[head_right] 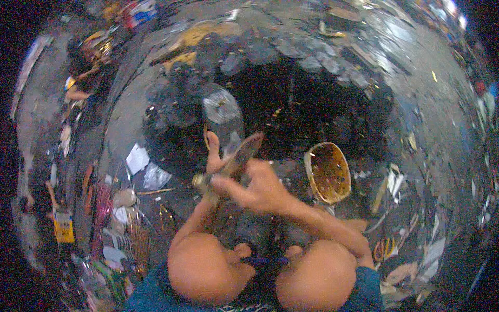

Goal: The person sits on the floor and uses a brush to apply a dark substance from a container onto the soles of several black sandals. The person repeatedly dips the brush into the container and coats the bottom of each sandal before placing it back on the floor.

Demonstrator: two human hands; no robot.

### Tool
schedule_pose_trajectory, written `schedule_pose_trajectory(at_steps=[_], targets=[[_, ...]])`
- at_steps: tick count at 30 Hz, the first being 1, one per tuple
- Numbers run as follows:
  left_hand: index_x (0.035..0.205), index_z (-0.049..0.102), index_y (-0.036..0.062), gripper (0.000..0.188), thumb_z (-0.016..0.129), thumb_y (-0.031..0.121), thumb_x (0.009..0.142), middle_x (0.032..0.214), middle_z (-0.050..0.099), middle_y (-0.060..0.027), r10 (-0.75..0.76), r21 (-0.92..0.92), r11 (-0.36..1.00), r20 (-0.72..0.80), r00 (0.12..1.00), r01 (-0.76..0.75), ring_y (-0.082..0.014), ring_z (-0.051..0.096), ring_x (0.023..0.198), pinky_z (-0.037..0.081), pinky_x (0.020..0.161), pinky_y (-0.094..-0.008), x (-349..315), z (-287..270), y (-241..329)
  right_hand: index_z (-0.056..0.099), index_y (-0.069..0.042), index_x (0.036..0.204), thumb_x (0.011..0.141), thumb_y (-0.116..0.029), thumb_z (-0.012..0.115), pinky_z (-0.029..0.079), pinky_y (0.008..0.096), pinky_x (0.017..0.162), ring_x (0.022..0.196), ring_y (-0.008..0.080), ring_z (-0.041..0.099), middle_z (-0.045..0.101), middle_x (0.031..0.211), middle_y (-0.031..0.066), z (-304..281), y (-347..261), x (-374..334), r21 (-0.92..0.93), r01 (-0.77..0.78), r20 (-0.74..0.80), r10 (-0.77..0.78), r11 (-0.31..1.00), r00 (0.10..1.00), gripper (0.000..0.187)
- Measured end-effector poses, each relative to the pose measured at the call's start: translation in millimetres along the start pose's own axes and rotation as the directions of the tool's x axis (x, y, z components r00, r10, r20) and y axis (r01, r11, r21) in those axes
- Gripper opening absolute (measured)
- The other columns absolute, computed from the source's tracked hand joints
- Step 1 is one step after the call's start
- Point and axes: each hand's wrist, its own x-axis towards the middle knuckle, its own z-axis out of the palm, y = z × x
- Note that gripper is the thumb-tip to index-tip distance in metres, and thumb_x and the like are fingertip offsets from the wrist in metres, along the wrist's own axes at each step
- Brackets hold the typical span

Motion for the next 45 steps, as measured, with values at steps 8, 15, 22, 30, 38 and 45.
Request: schedule_pose_trajectory(at_steps=[8,15,22,30,38,45], targets=[[0.131,0.051,0.0035,0.046,0.047,0.037,0.099,0.122,0.061,-0.0162,0.797,0.282,0.602,-0.257,0.546,-0.747,-0.0326,0.060,0.110,0.048,0.097,-0.0507,-165.4,-37.0,64.0,0.065,-0.002,0.107,0.092,-0.015,0.065,0.048,0.0271,0.082,0.089,0.0123,0.062,0.068,0.097,0.0065,-68.9,26.9,-16.1,0.268,-0.098,-0.503,0.226,0.958,0.834,0.020],[0.117,0.053,0.0029,0.040,0.064,0.032,0.093,0.095,0.054,-0.0055,0.997,0.974,0.074,-0.081,0.021,0.215,-0.0200,0.050,0.112,0.046,0.094,-0.0327,-247.1,-134.5,58.5,0.067,-0.001,0.104,0.091,-0.021,0.068,0.051,0.0329,0.080,0.085,0.0169,0.066,0.071,0.093,0.0099,-127.6,98.8,-73.2,-0.311,-0.342,-0.675,0.047,0.887,0.736,0.024],[0.115,0.055,0.0040,0.040,0.070,0.027,0.085,0.101,0.058,-0.0085,0.863,0.649,-0.100,-0.321,0.391,0.754,-0.0235,0.054,0.109,0.047,0.092,-0.0356,-228.6,-171.9,-40.4,0.068,0.000,0.091,0.084,-0.039,0.070,0.050,0.0448,0.073,0.082,0.0362,0.064,0.065,0.081,0.0205,-158.9,168.0,-98.4,-0.813,-0.510,-0.554,-0.103,0.279,0.826,0.039],[0.112,0.058,0.0053,0.043,0.077,0.020,0.077,0.108,0.062,-0.0119,0.823,0.914,0.001,-0.231,0.519,0.406,-0.0276,0.059,0.106,0.048,0.090,-0.0390,-214.7,-116.6,-18.6,0.065,0.000,0.093,0.080,-0.037,0.068,0.050,0.0492,0.070,0.077,0.0435,0.064,0.065,0.079,0.0247,-164.7,82.0,-168.7,-0.718,-0.646,-0.550,0.357,0.259,0.755,0.039],[0.130,0.050,0.0044,0.061,0.076,0.026,0.078,0.123,0.056,-0.0206,0.526,0.862,-0.394,-0.075,0.847,0.321,-0.0353,0.055,0.114,0.045,0.099,-0.0421,-126.6,-119.5,-59.8,0.063,0.002,0.108,0.081,-0.040,0.072,0.052,0.0431,0.081,0.091,0.0358,0.066,0.067,0.099,0.0242,-144.2,54.5,-186.0,-0.587,-0.716,-0.261,0.748,0.379,0.610,0.051],[0.140,0.043,-0.0020,0.071,0.057,0.048,0.092,0.148,0.033,-0.0298,0.388,0.731,-0.622,-0.025,0.921,0.282,-0.0437,0.020,0.143,0.022,0.116,-0.0414,-29.8,-145.9,-54.8,0.063,-0.001,0.110,0.088,-0.019,0.071,0.050,0.0341,0.085,0.094,0.0173,0.063,0.067,0.101,0.0067,-105.5,44.3,-105.6,0.215,-0.313,-0.419,0.377,0.925,0.826,0.030]])
